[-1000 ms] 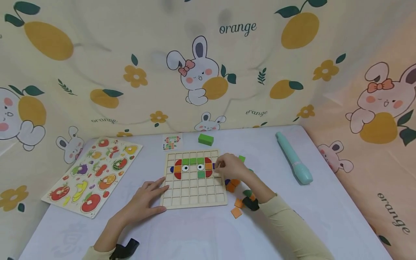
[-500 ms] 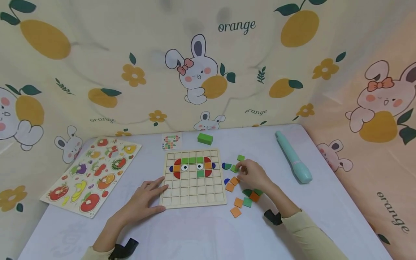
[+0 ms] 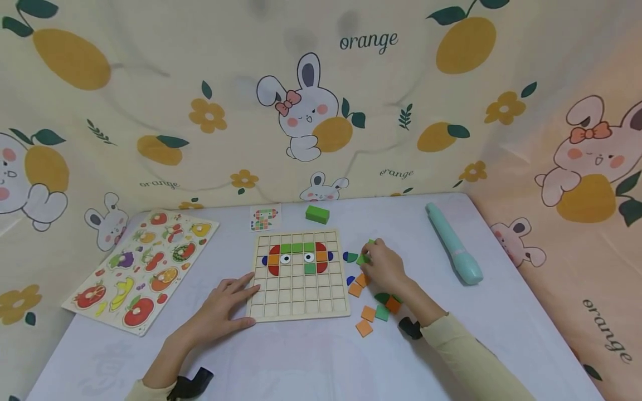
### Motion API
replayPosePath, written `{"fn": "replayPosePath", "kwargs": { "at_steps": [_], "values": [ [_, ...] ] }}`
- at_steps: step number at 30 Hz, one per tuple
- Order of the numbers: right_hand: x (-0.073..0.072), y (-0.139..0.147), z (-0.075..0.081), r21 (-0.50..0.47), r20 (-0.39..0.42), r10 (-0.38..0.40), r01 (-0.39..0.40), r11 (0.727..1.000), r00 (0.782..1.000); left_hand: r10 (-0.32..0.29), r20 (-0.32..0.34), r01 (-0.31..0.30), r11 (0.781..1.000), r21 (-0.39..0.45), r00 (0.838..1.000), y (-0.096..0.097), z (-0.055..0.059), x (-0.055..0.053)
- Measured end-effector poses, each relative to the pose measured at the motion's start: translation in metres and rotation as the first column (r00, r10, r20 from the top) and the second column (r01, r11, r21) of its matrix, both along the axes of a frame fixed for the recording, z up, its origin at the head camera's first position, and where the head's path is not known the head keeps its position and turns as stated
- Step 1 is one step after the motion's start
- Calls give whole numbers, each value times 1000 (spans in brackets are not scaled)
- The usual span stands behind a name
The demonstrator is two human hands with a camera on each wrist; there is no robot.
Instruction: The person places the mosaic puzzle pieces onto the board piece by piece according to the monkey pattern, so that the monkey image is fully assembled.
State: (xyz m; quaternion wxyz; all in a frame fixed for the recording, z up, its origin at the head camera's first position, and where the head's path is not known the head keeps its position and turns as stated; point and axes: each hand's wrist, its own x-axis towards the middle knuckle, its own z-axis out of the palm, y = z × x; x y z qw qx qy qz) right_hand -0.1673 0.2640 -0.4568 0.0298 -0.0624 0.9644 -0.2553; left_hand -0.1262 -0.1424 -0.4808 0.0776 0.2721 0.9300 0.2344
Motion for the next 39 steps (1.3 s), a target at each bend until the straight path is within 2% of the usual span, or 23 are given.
{"fn": "replayPosePath", "kwargs": {
  "at_steps": [4, 8, 12, 15, 17, 20, 23, 27, 33, 39],
  "values": [
    [-3, -1, 2, 5, 23, 4, -4, 1000, 1000, 4, 4, -4, 1000, 3, 1000, 1, 3, 0],
    [-5, -2, 3, -43, 33, 5, -4, 999, 999, 6, 9, -6, 1000, 2, 1000, 2, 4, 1],
    [-5, -4, 6, -146, 41, -8, 14, 989, 999, 1, 11, -1, 1000, -1, 1000, 2, 4, 2],
    [-7, -11, 8, -246, 22, -9, 14, 969, 1000, -1, 10, 1, 1000, 2, 1000, 1, 5, 3],
    [-10, -19, 9, -315, 0, 22, -21, 949, 1000, 2, 10, -2, 1000, 3, 1000, 1, 5, 3],
    [-15, -37, 7, -390, -19, 117, -115, 914, 993, 8, 14, -8, 1000, 4, 1000, 0, 4, 2],
    [-19, -61, 6, -435, -11, 222, -204, 877, 975, 10, 20, -10, 1000, 4, 1000, 0, 2, 1],
    [-24, -93, 5, -465, 16, 300, -259, 847, 954, 12, 23, -13, 1000, 7, 1000, 1, 1, 1],
    [-32, -127, 0, -451, 35, 322, -273, 850, 946, 5, 21, -5, 1000, 11, 1000, 1, 3, 1],
    [-37, -143, -5, -419, 41, 349, -300, 857, 936, 1, 13, -1, 1000, 22, 1000, 1, 4, 2]
  ]
}}
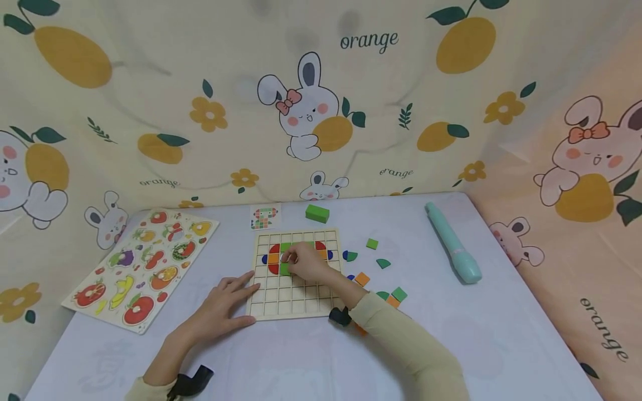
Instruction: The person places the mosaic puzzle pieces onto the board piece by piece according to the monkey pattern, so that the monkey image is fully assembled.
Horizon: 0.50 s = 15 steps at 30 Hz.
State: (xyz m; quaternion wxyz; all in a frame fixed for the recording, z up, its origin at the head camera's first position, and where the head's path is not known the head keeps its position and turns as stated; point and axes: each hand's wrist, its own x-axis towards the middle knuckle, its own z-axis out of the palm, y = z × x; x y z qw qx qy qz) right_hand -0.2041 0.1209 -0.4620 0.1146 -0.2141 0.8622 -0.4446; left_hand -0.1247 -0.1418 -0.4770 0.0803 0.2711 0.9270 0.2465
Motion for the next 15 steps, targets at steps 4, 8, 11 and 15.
{"fn": "replayPosePath", "kwargs": {
  "at_steps": [4, 8, 11, 15],
  "values": [
    [1, -4, 2, 26, 9, -23, 23, 999, 1000, -8, -1, 8, 1000, -4, 1000, 0, -1, 0],
    [3, -7, 2, 92, -15, -40, 41, 995, 999, -10, -2, 10, 1000, -8, 1000, 0, -2, 0],
    [5, -9, 3, 161, -61, -45, 54, 985, 997, -8, -9, 8, 1000, -4, 1000, 0, -1, 0],
    [6, -13, 5, 266, -133, -27, 62, 962, 991, -3, -10, 2, 1000, -13, 1000, 0, 0, -1]
  ]
}}
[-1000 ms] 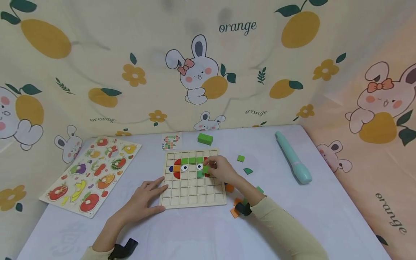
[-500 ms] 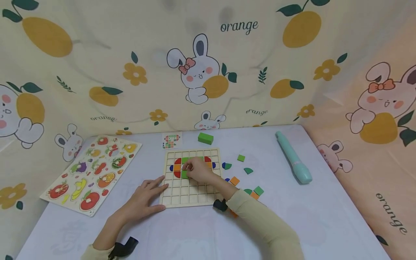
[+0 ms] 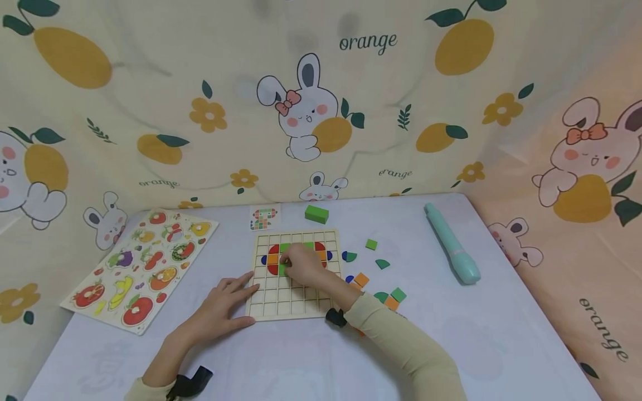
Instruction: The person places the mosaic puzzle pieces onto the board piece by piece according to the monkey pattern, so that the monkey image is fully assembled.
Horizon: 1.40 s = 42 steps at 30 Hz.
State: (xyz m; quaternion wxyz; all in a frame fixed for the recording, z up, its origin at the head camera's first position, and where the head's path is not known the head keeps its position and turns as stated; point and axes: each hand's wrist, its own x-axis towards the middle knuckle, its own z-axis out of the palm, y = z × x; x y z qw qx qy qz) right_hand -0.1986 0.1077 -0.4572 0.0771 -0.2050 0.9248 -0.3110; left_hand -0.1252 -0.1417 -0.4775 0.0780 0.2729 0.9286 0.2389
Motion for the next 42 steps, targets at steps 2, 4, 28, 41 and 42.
{"fn": "replayPosePath", "kwargs": {
  "at_steps": [2, 4, 28, 41, 42],
  "values": [
    [0, -2, 0, 44, -22, 2, -1, 999, 1000, 2, 2, -2, 1000, -2, 1000, 0, 0, 0],
    [0, -4, 0, 81, -43, 5, -2, 997, 999, 2, 1, -2, 1000, -3, 1000, 0, 0, 0],
    [6, 39, 24, 3, -28, 3, -3, 1000, 1000, 4, 2, -4, 1000, -12, 1000, -1, -4, -2],
    [78, 153, 30, -11, 230, 183, -186, 983, 956, -7, 4, 7, 1000, -1, 1000, -2, -1, -1],
    [85, 156, 28, -4, 236, 189, -193, 981, 953, -7, 2, 7, 1000, -4, 1000, -2, -1, -1]
  ]
}}
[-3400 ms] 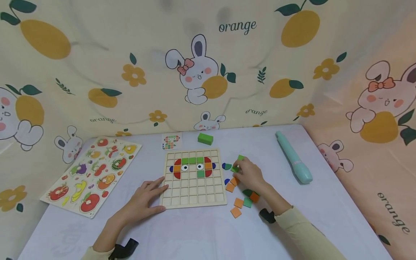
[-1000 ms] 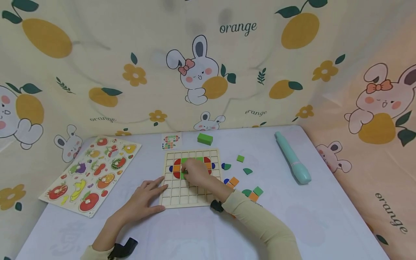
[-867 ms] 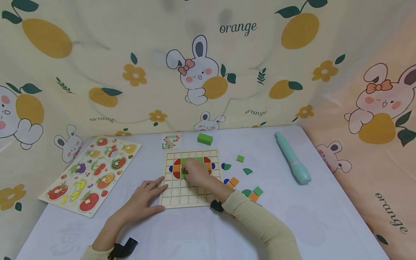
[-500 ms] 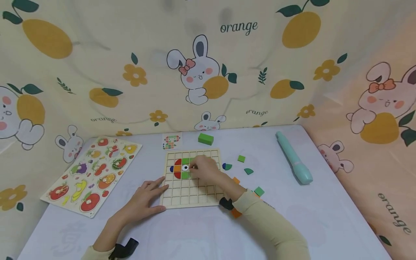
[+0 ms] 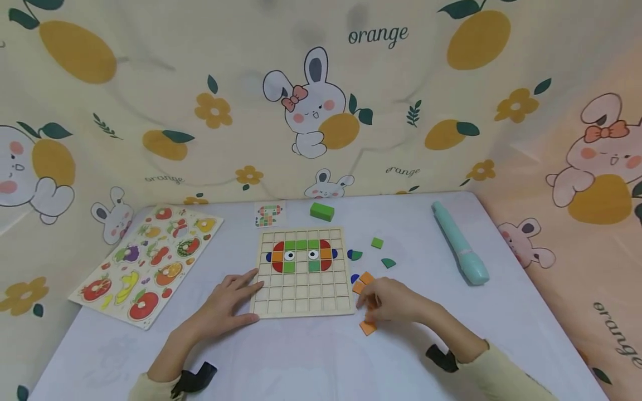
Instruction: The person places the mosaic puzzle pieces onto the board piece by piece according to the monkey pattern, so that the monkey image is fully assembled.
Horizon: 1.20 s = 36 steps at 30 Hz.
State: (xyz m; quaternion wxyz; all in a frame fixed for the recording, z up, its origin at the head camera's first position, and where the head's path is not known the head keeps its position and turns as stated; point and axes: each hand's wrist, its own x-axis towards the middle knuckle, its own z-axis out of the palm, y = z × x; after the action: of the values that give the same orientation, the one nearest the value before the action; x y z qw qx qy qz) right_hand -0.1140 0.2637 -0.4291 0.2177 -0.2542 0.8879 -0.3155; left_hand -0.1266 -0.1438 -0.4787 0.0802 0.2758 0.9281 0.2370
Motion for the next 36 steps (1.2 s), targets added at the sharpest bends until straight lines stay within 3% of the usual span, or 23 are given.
{"fn": "replayPosePath", "kwargs": {
  "at_steps": [4, 9, 29, 32, 36],
  "values": [
    [21, 8, -5, 26, -45, 4, -3, 1000, 999, -4, -1, 4, 1000, -4, 1000, 1, 0, -1],
    [33, 6, -15, 43, -148, -22, 29, 999, 989, -4, -1, 4, 1000, 0, 1000, 1, 0, -1],
    [42, 2, -25, 7, -214, -103, 106, 994, 971, -7, -1, 7, 1000, 8, 1000, 1, 1, 0],
    [43, 0, -26, 1, -252, -92, 96, 995, 963, -7, -2, 7, 1000, 10, 1000, 1, 1, 0],
    [47, 0, -28, -51, -342, -65, 50, 997, 937, -6, -5, 7, 1000, 5, 1000, 1, 0, -1]
  ]
}}
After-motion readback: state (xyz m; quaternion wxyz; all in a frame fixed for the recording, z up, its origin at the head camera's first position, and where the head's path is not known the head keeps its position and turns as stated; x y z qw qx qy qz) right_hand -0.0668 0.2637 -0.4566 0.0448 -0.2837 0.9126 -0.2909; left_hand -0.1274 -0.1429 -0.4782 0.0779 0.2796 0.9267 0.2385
